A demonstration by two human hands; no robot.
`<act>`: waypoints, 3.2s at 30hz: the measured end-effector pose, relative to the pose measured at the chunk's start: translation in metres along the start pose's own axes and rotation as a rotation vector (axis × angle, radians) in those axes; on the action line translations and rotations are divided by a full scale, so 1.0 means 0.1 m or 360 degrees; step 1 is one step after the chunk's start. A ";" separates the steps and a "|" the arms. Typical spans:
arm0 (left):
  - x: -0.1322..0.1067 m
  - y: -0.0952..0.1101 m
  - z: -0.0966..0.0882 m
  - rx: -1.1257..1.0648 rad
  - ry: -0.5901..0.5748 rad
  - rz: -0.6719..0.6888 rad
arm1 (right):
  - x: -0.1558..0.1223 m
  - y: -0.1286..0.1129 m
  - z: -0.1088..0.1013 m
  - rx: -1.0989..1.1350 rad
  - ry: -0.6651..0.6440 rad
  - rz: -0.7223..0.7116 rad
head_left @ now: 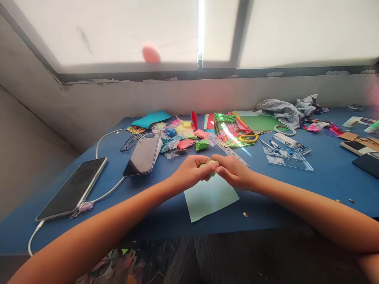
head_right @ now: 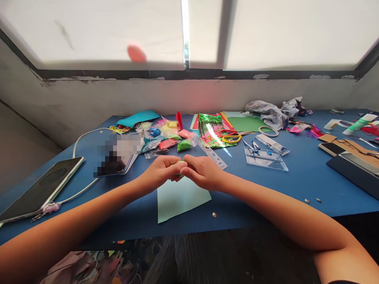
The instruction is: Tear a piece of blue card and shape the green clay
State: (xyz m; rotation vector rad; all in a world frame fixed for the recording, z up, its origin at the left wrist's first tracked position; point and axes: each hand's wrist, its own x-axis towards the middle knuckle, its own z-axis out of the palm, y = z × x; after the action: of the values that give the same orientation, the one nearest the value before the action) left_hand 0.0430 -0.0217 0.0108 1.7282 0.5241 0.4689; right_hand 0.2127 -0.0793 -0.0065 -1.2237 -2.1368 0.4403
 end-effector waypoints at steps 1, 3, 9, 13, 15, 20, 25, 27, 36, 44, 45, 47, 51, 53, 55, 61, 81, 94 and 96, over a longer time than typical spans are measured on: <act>0.00 -0.01 0.01 -0.0003 0.0009 0.0015 | 0.01 -0.02 0.00 0.0111 -0.0039 0.0098; 0.00 -0.02 0.01 -0.0018 -0.0006 0.0065 | 0.03 -0.05 -0.01 0.0350 -0.0113 0.0234; 0.01 -0.04 0.00 -0.0005 -0.0113 0.0204 | 0.10 -0.05 -0.02 0.0923 -0.0237 0.0370; 0.02 -0.04 -0.05 -0.0016 -0.0055 0.0138 | 0.11 -0.04 -0.04 0.1020 -0.0147 0.0353; 0.03 -0.04 -0.07 -0.0145 -0.0074 0.0107 | 0.11 -0.03 -0.05 0.1005 -0.0087 0.0346; 0.02 -0.01 -0.08 -0.0555 -0.0135 0.0024 | 0.11 -0.03 -0.05 0.1025 0.0086 0.0375; -0.02 0.03 -0.06 -0.0592 -0.0086 0.0128 | 0.10 -0.04 0.01 0.1028 0.0196 0.0460; -0.04 0.05 -0.04 -0.0518 -0.0060 0.0210 | 0.09 -0.04 0.06 0.1009 0.0264 0.0448; 0.02 -0.05 -0.04 -0.0128 0.0429 0.0384 | 0.01 -0.08 0.22 0.0781 0.0338 0.0540; 0.03 -0.05 -0.04 0.0743 0.0577 0.0687 | -0.01 -0.08 0.17 -0.0333 0.0333 0.0214; 0.03 -0.05 -0.05 0.0807 0.0569 0.0681 | -0.02 -0.07 0.16 -0.0409 0.0343 0.0150; 0.03 -0.05 -0.08 0.0879 0.0476 0.0653 | -0.02 -0.06 0.13 -0.0546 0.0360 0.0009; 0.02 -0.02 -0.11 0.0842 0.0147 0.0579 | -0.03 -0.06 0.07 -0.0678 0.0390 -0.0154; 0.03 -0.02 -0.11 0.0776 0.0058 0.0523 | -0.03 -0.06 0.06 -0.0647 0.0421 -0.0158; 0.06 -0.05 -0.11 0.0728 0.0039 0.0499 | -0.02 -0.07 0.05 -0.0591 0.0467 -0.0125; 0.10 -0.12 -0.12 0.0775 0.0035 0.0385 | 0.02 -0.01 0.00 -0.0469 0.0461 0.0085; 0.07 -0.07 -0.10 0.0542 -0.0264 0.0152 | 0.10 0.04 -0.01 0.0363 0.0180 0.0242; 0.04 0.00 -0.10 0.0329 -0.0151 0.0226 | 0.05 0.18 0.02 -0.0401 0.0618 -0.0327; 0.04 0.00 -0.13 0.0267 -0.0191 0.0219 | 0.06 0.18 0.02 -0.0387 0.0536 -0.0302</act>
State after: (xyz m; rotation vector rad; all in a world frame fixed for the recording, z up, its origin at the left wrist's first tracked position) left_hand 0.0390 -0.0095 0.0137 1.9487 0.3681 0.4248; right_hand 0.2213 -0.0651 -0.0161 -1.1170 -2.0251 -0.1060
